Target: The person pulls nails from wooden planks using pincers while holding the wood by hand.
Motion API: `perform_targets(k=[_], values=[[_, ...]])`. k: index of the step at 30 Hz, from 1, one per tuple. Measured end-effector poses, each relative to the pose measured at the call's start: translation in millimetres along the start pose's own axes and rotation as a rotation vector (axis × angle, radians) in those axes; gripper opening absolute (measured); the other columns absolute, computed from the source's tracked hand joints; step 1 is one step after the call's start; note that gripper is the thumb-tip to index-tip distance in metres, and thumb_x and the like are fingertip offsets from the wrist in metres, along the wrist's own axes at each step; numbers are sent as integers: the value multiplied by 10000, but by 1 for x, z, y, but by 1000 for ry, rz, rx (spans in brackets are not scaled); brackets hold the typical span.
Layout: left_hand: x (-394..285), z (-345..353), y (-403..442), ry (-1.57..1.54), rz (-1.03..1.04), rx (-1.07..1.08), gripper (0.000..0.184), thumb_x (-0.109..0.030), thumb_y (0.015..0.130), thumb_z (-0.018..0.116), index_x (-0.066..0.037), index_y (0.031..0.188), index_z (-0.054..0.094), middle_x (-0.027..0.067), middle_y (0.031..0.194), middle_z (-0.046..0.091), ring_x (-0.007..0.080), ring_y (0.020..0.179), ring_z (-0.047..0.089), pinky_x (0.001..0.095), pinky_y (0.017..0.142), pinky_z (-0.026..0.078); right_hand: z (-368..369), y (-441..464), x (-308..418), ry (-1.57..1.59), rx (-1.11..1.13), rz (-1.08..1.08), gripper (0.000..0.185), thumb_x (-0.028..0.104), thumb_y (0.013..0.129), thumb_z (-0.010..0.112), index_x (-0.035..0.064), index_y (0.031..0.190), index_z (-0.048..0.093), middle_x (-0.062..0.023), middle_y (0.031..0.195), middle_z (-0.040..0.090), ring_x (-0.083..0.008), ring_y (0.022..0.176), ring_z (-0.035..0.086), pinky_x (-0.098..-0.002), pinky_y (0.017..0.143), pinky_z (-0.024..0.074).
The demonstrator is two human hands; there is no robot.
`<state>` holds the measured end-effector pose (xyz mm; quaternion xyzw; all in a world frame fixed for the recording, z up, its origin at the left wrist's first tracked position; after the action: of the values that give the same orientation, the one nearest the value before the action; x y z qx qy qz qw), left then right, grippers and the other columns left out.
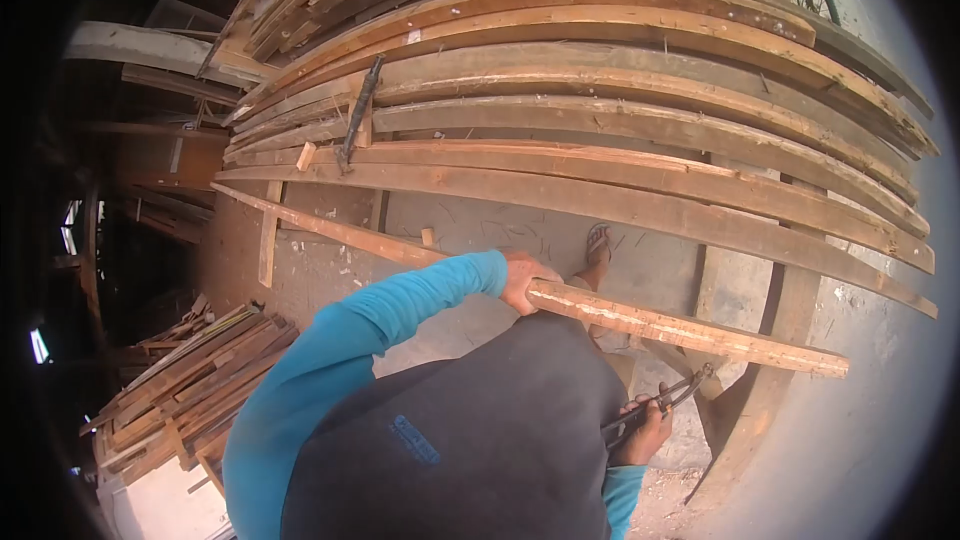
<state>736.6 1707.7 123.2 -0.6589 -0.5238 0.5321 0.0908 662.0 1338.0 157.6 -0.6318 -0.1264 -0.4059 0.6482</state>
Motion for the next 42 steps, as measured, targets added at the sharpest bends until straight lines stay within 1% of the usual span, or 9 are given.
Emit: perform_targets(k=[2,4,7,10,14,17,22,29,42], values=[[-11,-9,-11,15,-123,65,809,-402,668,803,-191,1407,550,133,1225,686,350,1145,636,446,970,507,-5,1,-11,5,22,15,489,121,972,474,-19,1437,418,-120,927,612,-207,739,635,-344,656,558],[0,-5,-3,-37,-48,19,1001,-477,644,853,-133,1492,449,205,1416,549,379,1303,528,474,1092,436,-7,0,-14,27,-7,58,449,128,972,470,-49,1385,440,-183,1038,657,-236,764,671,-343,687,569],[-23,-25,10,-111,5,-50,1128,-475,604,909,-97,1530,386,251,1466,488,386,1375,465,461,1145,398,-19,6,-4,32,-126,33,445,94,956,462,-69,1369,433,-210,1105,672,-295,885,710,-382,783,605],[-46,-18,30,14,72,-55,1109,-459,617,901,-78,1524,388,250,1436,520,387,1330,509,446,1134,409,-32,11,28,-43,-116,-20,524,81,929,433,-77,1427,398,-212,1155,669,-309,948,719,-391,846,603],[-36,0,38,-105,-7,152,951,-389,678,835,-134,1503,436,246,1338,605,367,1223,597,414,1048,468,-45,13,63,-139,-116,-38,470,95,932,458,-72,1372,466,-214,1140,672,-306,972,719,-397,861,601],[-32,12,29,-64,-1,-17,888,-333,686,801,-191,1493,457,235,1249,645,384,1143,629,437,969,509,-47,12,79,-199,-90,-24,404,95,926,454,-89,1282,508,-203,1127,673,-294,972,719,-392,872,600],[-47,20,19,241,31,-405,880,-274,654,790,-241,1475,474,187,996,655,397,944,643,484,854,531,-57,4,90,-250,-42,41,468,67,894,424,-103,1326,483,-206,1125,676,-283,967,719,-376,872,600],[-38,22,27,248,52,-362,873,-264,655,787,-252,1470,475,191,996,647,394,945,641,481,843,533,-89,27,112,-398,-11,69,531,78,922,423,-112,1418,410,-205,1124,676,-282,969,716,-370,867,590],[-43,32,19,307,-28,-433,924,-221,620,834,-259,1477,489,124,950,592,342,908,609,452,828,500,-105,56,170,-693,177,257,436,129,926,451,-67,1311,514,-178,1133,667,-279,986,715,-395,902,590]])
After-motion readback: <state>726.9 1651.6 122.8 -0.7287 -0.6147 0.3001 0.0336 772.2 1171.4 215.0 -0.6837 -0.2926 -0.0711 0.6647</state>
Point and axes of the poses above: each hand's wrist, its own y-axis towards the middle knuckle, its own z-axis out of the palm, x = y × z, the point moved 4 cm from there along y, towards the middle knuckle
